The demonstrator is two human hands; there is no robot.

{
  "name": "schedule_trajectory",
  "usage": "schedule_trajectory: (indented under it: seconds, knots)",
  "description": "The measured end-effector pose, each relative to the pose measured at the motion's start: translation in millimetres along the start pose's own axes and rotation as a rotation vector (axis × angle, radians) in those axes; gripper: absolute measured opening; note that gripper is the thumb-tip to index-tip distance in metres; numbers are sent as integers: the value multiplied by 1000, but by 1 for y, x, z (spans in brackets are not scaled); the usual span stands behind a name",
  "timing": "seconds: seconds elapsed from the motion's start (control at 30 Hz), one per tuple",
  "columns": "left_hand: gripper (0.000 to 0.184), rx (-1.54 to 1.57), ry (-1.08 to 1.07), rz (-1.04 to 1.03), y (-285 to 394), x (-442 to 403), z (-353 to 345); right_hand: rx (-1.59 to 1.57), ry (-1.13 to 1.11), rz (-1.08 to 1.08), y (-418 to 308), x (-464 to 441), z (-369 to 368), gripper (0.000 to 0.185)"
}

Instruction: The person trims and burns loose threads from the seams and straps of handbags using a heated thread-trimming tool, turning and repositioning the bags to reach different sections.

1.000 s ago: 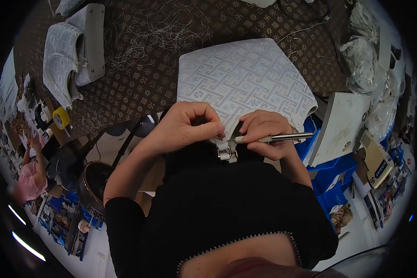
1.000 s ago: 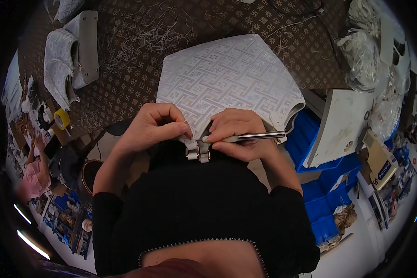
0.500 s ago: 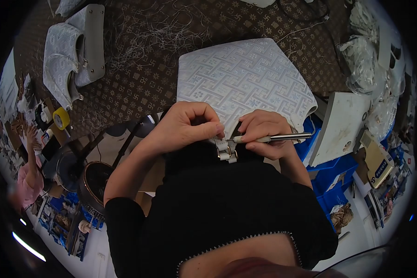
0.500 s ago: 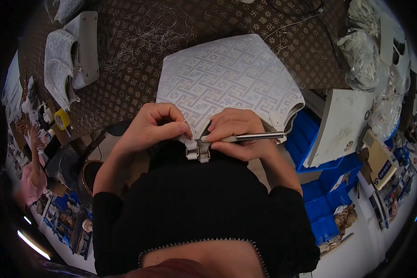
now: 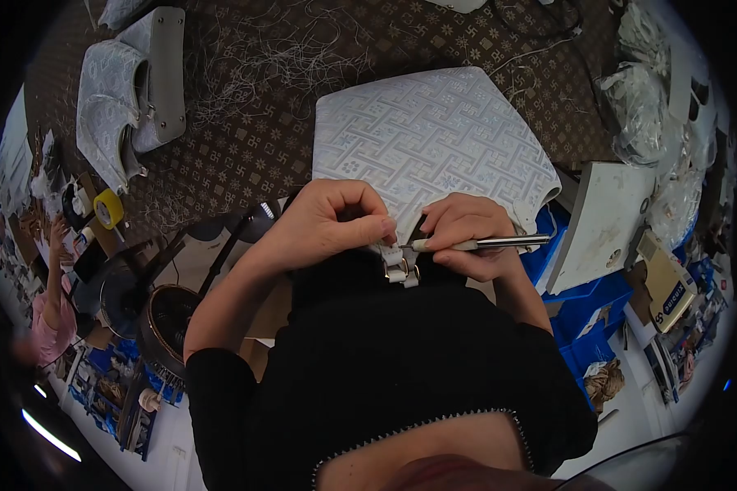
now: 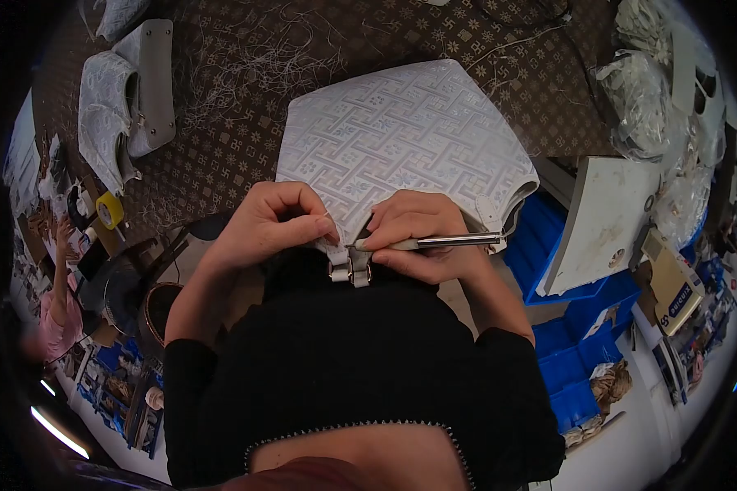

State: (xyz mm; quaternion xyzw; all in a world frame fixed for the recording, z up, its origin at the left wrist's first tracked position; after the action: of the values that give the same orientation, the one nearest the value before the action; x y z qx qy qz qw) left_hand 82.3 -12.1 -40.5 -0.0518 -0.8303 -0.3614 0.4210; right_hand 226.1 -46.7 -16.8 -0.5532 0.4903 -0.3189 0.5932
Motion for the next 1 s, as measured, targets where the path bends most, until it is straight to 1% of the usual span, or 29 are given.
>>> schedule_trajectory:
  seconds: [0.17,0.27,0.33,0.4,0.53,0.6,0.7,1.0]
  knots:
    - [15,-9,13,-13,0,0,2,-59,30,1,-1,-1,1,17]
    - [15,1,32,23,-2,0,4,-103,54,10,-1,-4,3,16]
    - [11,12,53,7,0,0,6,-105,51,26,-2,-9,3,15]
    - [11,6,53,12,-1,0,7,-125,-5,23,-1,-13,-2,15]
    - [11,34,54,11,-3,-1,8,-171,-17,-2,4,-16,-8,15]
    - [12,26,64,-2,-4,-2,11,-194,-29,-80,10,-15,-9,15]
    - [12,28,59,-19,-4,-2,11,-201,-48,-48,10,-17,-11,15]
    - [13,33,52,-25,-1,-1,11,-142,-91,-50,10,-19,-13,14]
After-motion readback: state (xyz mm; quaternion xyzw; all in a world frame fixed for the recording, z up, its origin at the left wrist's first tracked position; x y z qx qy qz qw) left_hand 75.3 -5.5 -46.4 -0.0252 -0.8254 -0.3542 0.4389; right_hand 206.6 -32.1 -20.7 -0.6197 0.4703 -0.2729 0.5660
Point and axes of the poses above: each hand's wrist, its own x-axis away from the middle knuckle, its own z-axis out of the back of the hand, y = z × x, the point moved 8 cm from there along -x, towards the middle knuckle, and after that the axes turned 10 degrees about z, right-handed, at the moved point
